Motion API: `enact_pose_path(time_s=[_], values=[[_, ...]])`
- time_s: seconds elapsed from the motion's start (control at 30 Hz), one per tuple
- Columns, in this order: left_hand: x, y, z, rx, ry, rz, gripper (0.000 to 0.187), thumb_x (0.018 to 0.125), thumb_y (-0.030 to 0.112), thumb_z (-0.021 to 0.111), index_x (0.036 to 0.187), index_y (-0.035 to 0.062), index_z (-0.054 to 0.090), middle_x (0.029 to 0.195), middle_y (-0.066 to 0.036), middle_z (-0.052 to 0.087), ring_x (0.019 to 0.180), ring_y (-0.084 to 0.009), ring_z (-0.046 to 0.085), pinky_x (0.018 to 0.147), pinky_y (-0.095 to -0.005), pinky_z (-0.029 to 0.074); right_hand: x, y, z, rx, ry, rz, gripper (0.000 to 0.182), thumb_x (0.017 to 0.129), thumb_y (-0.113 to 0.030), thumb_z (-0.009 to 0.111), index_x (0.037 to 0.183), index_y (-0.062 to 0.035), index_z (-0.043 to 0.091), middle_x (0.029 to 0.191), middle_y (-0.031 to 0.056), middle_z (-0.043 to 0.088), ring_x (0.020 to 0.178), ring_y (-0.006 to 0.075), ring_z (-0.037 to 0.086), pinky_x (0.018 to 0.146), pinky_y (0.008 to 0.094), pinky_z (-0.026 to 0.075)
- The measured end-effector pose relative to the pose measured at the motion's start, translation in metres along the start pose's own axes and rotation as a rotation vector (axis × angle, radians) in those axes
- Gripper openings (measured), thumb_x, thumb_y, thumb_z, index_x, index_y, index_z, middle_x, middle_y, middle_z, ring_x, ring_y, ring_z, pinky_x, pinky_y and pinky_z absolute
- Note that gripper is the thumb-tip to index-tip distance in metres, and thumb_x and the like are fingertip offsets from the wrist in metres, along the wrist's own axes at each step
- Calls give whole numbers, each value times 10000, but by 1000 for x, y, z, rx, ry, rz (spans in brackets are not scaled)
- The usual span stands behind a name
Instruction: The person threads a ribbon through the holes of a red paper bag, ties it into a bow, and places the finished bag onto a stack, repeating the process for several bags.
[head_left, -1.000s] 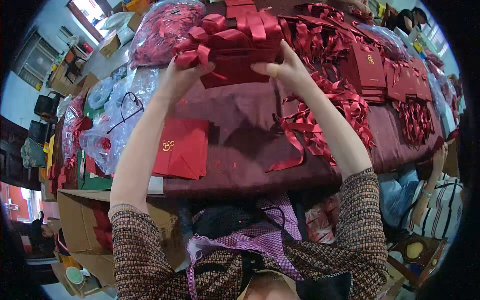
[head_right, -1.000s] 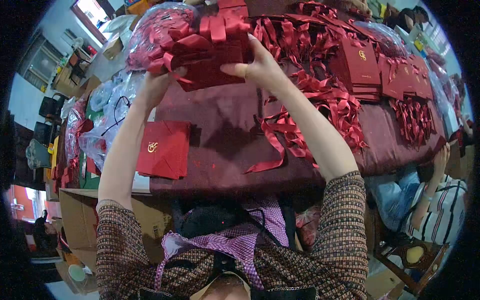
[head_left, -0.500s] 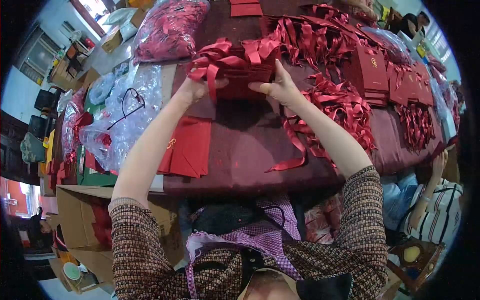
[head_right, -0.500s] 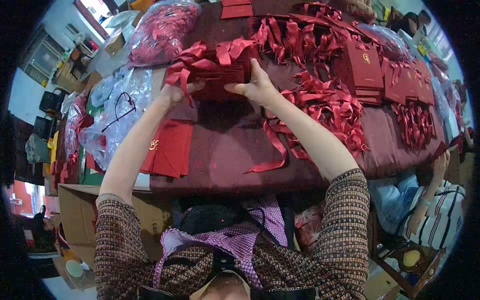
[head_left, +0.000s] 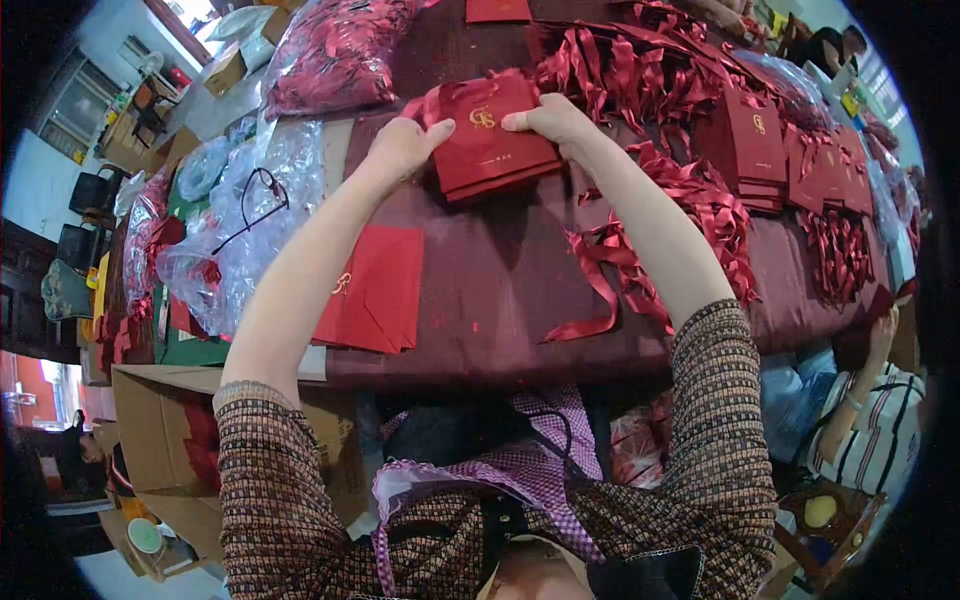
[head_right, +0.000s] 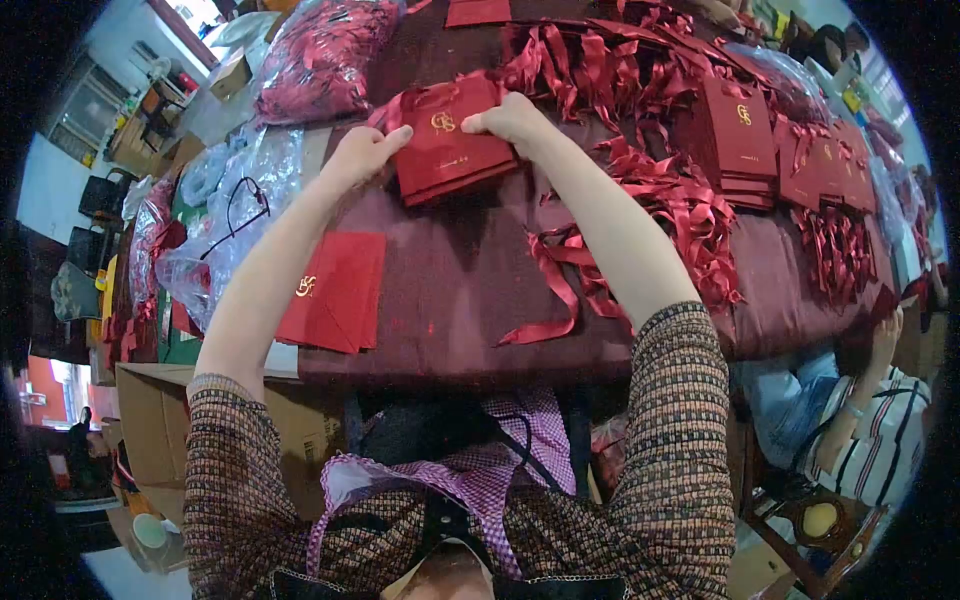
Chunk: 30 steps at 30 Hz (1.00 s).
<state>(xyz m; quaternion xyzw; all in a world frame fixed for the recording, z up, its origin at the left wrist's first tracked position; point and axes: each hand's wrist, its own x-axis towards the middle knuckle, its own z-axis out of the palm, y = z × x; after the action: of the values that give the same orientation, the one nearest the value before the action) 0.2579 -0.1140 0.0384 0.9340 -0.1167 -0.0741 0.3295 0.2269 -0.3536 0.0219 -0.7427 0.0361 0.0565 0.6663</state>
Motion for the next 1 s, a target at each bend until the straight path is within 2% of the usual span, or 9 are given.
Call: enact_pose_path(time_s=[0.13, 0.3, 0.37, 0.53, 0.6, 0.67, 0.73, 0.83, 1.0], values=[[12, 2, 4, 241, 239, 292, 656, 856, 584, 534, 651, -28, 652, 576, -144, 603, 639, -204, 650, 625, -381, 497, 3, 14, -3, 44, -8, 91, 407, 746, -89, 743, 1086, 62, 579, 975, 138, 657, 815, 221, 657, 731, 376, 552], [47, 11, 14, -342, -49, 384, 365, 924, 368, 519, 991, 28, 633, 767, -168, 607, 701, -391, 568, 712, -430, 483, 3, 10, -3, -51, -17, 37, 441, 727, -115, 761, 1076, 69, 565, 962, 146, 649, 798, 232, 652, 726, 363, 549], [72, -2, 12, 69, 180, 819, 372, 925, 343, 506, 997, -3, 622, 955, -195, 605, 856, -361, 565, 787, -401, 464, -3, 7, -2, -6, -36, 36, 452, 724, -119, 765, 1078, 74, 560, 959, 147, 647, 799, 232, 651, 724, 357, 547], [80, -2, -32, 124, 382, 200, 394, 843, 359, 548, 946, -8, 647, 983, -219, 622, 938, -382, 593, 797, -457, 480, 7, 15, -2, -162, 59, 35, 453, 729, -110, 762, 1082, 83, 555, 962, 148, 647, 811, 232, 650, 734, 356, 544], [67, 8, -18, 236, 864, 723, 354, 862, 308, 537, 829, -26, 648, 854, -227, 636, 836, -371, 618, 744, -450, 477, 18, 26, -5, -158, 26, -23, 459, 728, -120, 765, 1089, 75, 560, 967, 147, 649, 816, 233, 651, 744, 352, 539], [35, 34, 0, 289, 737, 1020, 340, 893, 291, 562, 1031, -11, 637, 959, -202, 660, 917, -333, 632, 816, -395, 479, 18, 26, -3, -212, 55, -75, 443, 728, -121, 764, 1089, 56, 578, 970, 133, 656, 812, 218, 647, 739, 344, 533], [16, 36, 16, 464, 95, 835, 931, 825, 512, 614, 1447, -27, 179, 1510, -246, 154, 1406, -406, 127, 1124, -485, 168, 24, 34, -3, -254, 64, -213, 444, 716, -130, 759, 1083, 55, 589, 970, 125, 659, 803, 199, 640, 734, 328, 526], [6, 7, 56, 439, 61, 992, 920, 850, 589, 526, 1435, -42, 204, 1510, -255, 141, 1409, -394, 117, 1129, -476, 128, 11, 29, -3, -442, 131, -262, 405, 686, -275, 743, 946, 26, 667, 830, 122, 681, 743, 215, 653, 666, 332, 520], [33, 24, 66, 742, -255, 483, 976, 832, 655, 493, 1458, -16, 161, 1528, -226, 107, 1421, -375, 72, 1138, -471, 105, -2, -1, -9, -970, 263, -157, 649, 714, -360, 731, 1122, 99, 522, 1027, 289, 609, 971, 404, 601, 804, 426, 495]])
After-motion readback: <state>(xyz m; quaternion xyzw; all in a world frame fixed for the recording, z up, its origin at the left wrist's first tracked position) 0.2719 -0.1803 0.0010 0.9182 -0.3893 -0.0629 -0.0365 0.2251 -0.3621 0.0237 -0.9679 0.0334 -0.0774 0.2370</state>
